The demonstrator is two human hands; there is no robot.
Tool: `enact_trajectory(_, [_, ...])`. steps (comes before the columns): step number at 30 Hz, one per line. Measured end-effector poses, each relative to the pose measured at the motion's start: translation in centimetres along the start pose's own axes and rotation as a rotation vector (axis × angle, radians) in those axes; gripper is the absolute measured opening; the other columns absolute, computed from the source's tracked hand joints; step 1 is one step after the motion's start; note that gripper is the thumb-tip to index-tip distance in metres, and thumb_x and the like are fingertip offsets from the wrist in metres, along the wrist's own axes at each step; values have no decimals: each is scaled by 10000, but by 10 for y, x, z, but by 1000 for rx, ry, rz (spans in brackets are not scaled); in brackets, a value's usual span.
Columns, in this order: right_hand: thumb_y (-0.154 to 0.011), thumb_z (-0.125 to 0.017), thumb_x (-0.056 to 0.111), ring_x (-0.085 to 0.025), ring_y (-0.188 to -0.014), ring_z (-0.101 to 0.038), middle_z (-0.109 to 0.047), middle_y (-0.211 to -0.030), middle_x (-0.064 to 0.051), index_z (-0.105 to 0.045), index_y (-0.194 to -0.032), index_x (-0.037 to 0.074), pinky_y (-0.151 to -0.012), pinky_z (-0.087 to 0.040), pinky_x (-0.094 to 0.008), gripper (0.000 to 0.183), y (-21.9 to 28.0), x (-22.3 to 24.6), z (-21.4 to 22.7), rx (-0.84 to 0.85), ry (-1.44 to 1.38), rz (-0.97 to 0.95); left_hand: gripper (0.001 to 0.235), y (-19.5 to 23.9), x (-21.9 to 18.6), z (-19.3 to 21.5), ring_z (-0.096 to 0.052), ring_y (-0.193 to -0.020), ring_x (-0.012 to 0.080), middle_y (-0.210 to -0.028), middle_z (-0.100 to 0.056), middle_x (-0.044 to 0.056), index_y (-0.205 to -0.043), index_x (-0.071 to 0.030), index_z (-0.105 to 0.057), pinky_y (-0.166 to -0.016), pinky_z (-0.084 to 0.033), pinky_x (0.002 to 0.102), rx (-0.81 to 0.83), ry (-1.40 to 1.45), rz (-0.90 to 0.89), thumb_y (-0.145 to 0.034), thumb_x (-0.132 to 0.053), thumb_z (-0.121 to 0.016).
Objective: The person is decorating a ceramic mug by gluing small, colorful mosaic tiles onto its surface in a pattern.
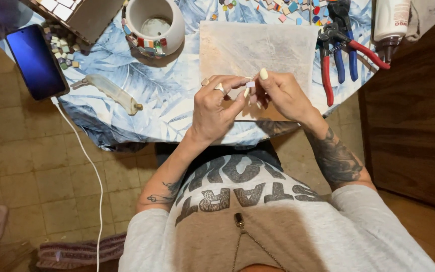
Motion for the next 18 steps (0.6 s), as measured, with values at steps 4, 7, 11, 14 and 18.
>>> enact_trajectory(4, [-950, -336, 204, -128, -475, -513, -563, -554, -96, -556, -744, 8, -454, -417, -232, 359, 1, -1, -4, 5, 67, 34, 166, 1, -2, 1, -600, -724, 204, -808, -610, 60, -902, -68, -623, -601, -476, 267, -16, 6, -8, -740, -37, -609])
enact_trajectory(7, [-922, -423, 173, -97, -456, -485, -551, -529, -51, -559, -722, 37, -443, -393, -202, 278, -1, 2, -5, 15, 119, 27, 153, 3, 1, 0, -600, -732, 208, -807, -602, 51, -885, -72, -622, -599, -474, 272, -34, -46, -22, -735, -44, -621])
enact_trajectory(11, [-914, -441, 150, -123, -445, -446, -501, -504, -54, -529, -709, 45, -426, -365, -230, 246, -1, -1, -4, 28, 283, 73, 41, 19, 10, -7, -601, -716, 232, -797, -602, 68, -749, -38, -616, -577, -474, 281, -48, -152, -95, -714, -23, -630])
enact_trajectory(14, [-880, -468, 171, -222, -486, -481, -481, -547, -90, -494, -721, 56, -425, -383, -308, 198, 8, -15, 3, 59, 703, 237, 102, 40, 7, -10, -563, -826, 248, -888, -573, 81, -792, -39, -600, -689, -427, 336, 93, -367, -196, -731, -121, -606])
enact_trajectory(18, [-827, -499, 181, -209, -545, -546, -471, -590, -44, -479, -719, 100, -467, -429, -292, 137, 30, -12, 8, 106, 1281, 395, 485, 60, -3, -8, -441, -1082, 313, -1132, -507, 123, -1091, -71, -550, -947, -242, 470, 428, -631, -218, -715, -370, -624])
Point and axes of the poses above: each hand's wrist, its own y-axis away from the middle knuckle, its own z-axis out of the back of the hand, x = y × z, the point moved 2 cm from there along -y, towards the middle knuckle
